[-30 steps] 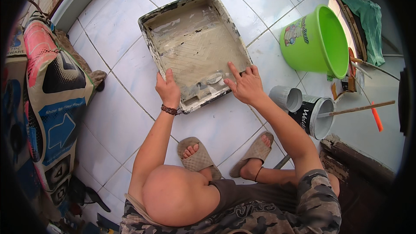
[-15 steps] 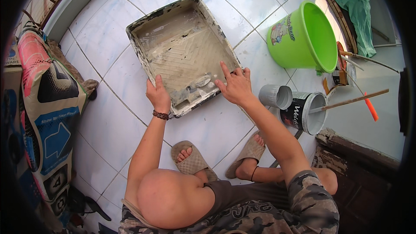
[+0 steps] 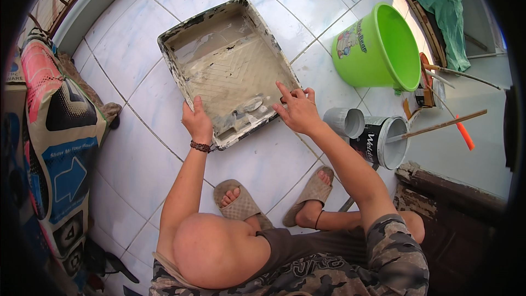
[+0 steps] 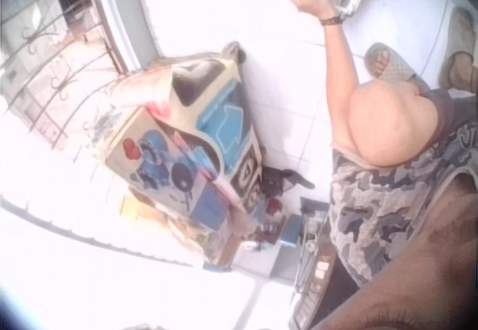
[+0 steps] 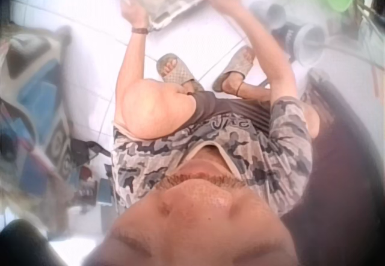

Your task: The person pours water from a green bucket into a paint can, stirs the mixture with a stick, and then spreads the paint in a tray by hand. The person then lifts the tray and places it on a metal railing.

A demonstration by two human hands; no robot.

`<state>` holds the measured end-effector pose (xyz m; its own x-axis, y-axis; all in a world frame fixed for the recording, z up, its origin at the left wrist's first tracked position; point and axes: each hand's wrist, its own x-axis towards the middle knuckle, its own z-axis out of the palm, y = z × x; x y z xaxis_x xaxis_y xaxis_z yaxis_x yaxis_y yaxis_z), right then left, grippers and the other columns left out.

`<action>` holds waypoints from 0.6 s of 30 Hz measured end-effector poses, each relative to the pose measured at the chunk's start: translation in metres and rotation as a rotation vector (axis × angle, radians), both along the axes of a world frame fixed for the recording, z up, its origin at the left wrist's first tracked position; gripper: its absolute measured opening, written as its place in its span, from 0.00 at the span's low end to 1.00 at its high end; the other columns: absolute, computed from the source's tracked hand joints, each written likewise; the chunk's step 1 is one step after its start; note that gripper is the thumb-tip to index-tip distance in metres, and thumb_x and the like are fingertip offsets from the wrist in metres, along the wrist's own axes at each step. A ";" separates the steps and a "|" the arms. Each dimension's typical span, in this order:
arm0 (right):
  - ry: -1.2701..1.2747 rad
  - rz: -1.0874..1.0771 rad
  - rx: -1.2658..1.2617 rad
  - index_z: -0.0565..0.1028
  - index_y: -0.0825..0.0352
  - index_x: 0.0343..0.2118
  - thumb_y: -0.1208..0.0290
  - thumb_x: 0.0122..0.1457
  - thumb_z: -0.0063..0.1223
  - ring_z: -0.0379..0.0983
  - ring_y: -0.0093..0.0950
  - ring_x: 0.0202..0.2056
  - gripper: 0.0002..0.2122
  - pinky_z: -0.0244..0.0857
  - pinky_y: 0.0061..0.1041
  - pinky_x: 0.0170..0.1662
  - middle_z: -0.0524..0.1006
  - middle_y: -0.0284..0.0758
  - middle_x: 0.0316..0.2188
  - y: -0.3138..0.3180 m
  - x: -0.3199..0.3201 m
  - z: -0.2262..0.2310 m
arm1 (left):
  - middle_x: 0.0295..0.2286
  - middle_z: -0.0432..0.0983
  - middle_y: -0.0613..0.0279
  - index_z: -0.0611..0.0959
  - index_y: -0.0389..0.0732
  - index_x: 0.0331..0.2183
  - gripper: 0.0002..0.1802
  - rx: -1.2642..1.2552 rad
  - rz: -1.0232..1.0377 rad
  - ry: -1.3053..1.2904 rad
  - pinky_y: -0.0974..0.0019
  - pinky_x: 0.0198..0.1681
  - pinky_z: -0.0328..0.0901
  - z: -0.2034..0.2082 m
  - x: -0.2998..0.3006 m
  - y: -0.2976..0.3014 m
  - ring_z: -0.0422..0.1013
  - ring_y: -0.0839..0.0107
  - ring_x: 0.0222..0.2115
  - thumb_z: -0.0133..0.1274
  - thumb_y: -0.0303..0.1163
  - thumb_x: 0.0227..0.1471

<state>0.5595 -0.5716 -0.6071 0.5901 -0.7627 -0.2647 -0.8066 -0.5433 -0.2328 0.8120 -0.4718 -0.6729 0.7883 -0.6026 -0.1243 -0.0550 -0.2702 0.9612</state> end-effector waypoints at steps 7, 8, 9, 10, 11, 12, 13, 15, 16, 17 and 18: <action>0.096 -0.035 0.007 0.49 0.64 0.67 0.49 0.62 0.44 0.68 0.33 0.48 0.36 0.40 0.45 0.59 0.79 0.34 0.31 -0.003 0.010 0.011 | 0.35 0.80 0.49 0.76 0.31 0.43 0.19 -0.020 0.003 -0.013 0.61 0.41 0.67 0.004 -0.003 -0.003 0.75 0.58 0.35 0.48 0.40 0.62; 0.123 -0.068 0.034 0.50 0.65 0.66 0.50 0.62 0.45 0.67 0.33 0.48 0.36 0.40 0.45 0.59 0.80 0.34 0.31 -0.002 0.014 0.013 | 0.35 0.80 0.49 0.76 0.31 0.43 0.19 -0.006 0.001 -0.008 0.61 0.41 0.67 0.005 -0.003 -0.003 0.75 0.59 0.35 0.49 0.40 0.62; 0.150 -0.101 0.062 0.50 0.67 0.66 0.51 0.61 0.46 0.66 0.34 0.49 0.35 0.40 0.44 0.59 0.80 0.34 0.31 -0.001 0.020 0.015 | 0.35 0.80 0.49 0.76 0.31 0.43 0.19 -0.006 0.003 0.007 0.61 0.41 0.67 0.005 -0.004 -0.002 0.75 0.59 0.34 0.49 0.40 0.62; 0.176 -0.130 0.085 0.51 0.68 0.65 0.53 0.61 0.47 0.65 0.35 0.49 0.35 0.40 0.44 0.60 0.81 0.34 0.32 -0.001 0.026 0.020 | 0.35 0.80 0.49 0.76 0.31 0.43 0.19 -0.010 0.009 0.020 0.61 0.41 0.67 0.005 -0.002 -0.001 0.75 0.59 0.34 0.49 0.40 0.62; 0.118 -0.146 0.082 0.54 0.68 0.64 0.54 0.60 0.49 0.66 0.35 0.49 0.34 0.41 0.44 0.59 0.80 0.34 0.32 -0.002 0.026 0.024 | 0.35 0.80 0.48 0.76 0.31 0.43 0.19 -0.013 0.016 0.033 0.61 0.41 0.67 0.004 -0.001 0.000 0.75 0.60 0.34 0.49 0.40 0.62; 0.061 -0.160 0.079 0.57 0.68 0.62 0.55 0.59 0.50 0.66 0.35 0.48 0.32 0.42 0.44 0.58 0.79 0.35 0.33 -0.002 0.023 0.028 | 0.35 0.80 0.48 0.76 0.31 0.43 0.19 -0.046 0.017 0.039 0.61 0.41 0.67 0.001 -0.001 -0.002 0.75 0.60 0.33 0.49 0.40 0.62; -0.002 -0.172 0.090 0.60 0.68 0.61 0.57 0.58 0.52 0.66 0.35 0.48 0.31 0.43 0.44 0.58 0.79 0.35 0.34 0.002 0.023 0.027 | 0.34 0.80 0.48 0.76 0.31 0.43 0.19 -0.067 0.019 0.038 0.61 0.41 0.67 -0.001 -0.001 -0.001 0.75 0.60 0.33 0.49 0.40 0.62; -0.061 -0.021 -0.140 0.67 0.66 0.54 0.60 0.55 0.57 0.67 0.34 0.47 0.26 0.46 0.42 0.56 0.77 0.36 0.37 0.015 0.032 0.020 | 0.34 0.80 0.49 0.76 0.31 0.42 0.19 -0.067 0.026 0.023 0.62 0.41 0.67 -0.006 0.000 0.000 0.75 0.60 0.33 0.49 0.40 0.62; -0.091 0.046 -0.248 0.71 0.65 0.51 0.61 0.53 0.59 0.67 0.33 0.47 0.23 0.48 0.41 0.55 0.76 0.37 0.39 0.028 0.037 0.016 | 0.35 0.80 0.49 0.77 0.31 0.42 0.19 -0.040 0.021 0.011 0.62 0.40 0.67 -0.006 -0.002 0.000 0.75 0.60 0.33 0.49 0.39 0.62; -0.198 0.105 -0.171 0.73 0.65 0.46 0.62 0.52 0.59 0.67 0.34 0.46 0.20 0.51 0.40 0.53 0.75 0.37 0.40 0.042 0.044 0.008 | 0.35 0.80 0.49 0.77 0.31 0.42 0.19 -0.024 0.016 -0.001 0.62 0.40 0.67 -0.005 -0.003 -0.003 0.75 0.60 0.33 0.49 0.39 0.62; -0.306 0.163 -0.095 0.76 0.65 0.42 0.62 0.51 0.60 0.67 0.35 0.46 0.17 0.53 0.39 0.52 0.74 0.38 0.41 0.060 0.053 0.000 | 0.35 0.80 0.50 0.77 0.32 0.42 0.18 -0.038 0.017 -0.031 0.62 0.40 0.67 -0.005 -0.005 -0.004 0.75 0.61 0.33 0.49 0.39 0.62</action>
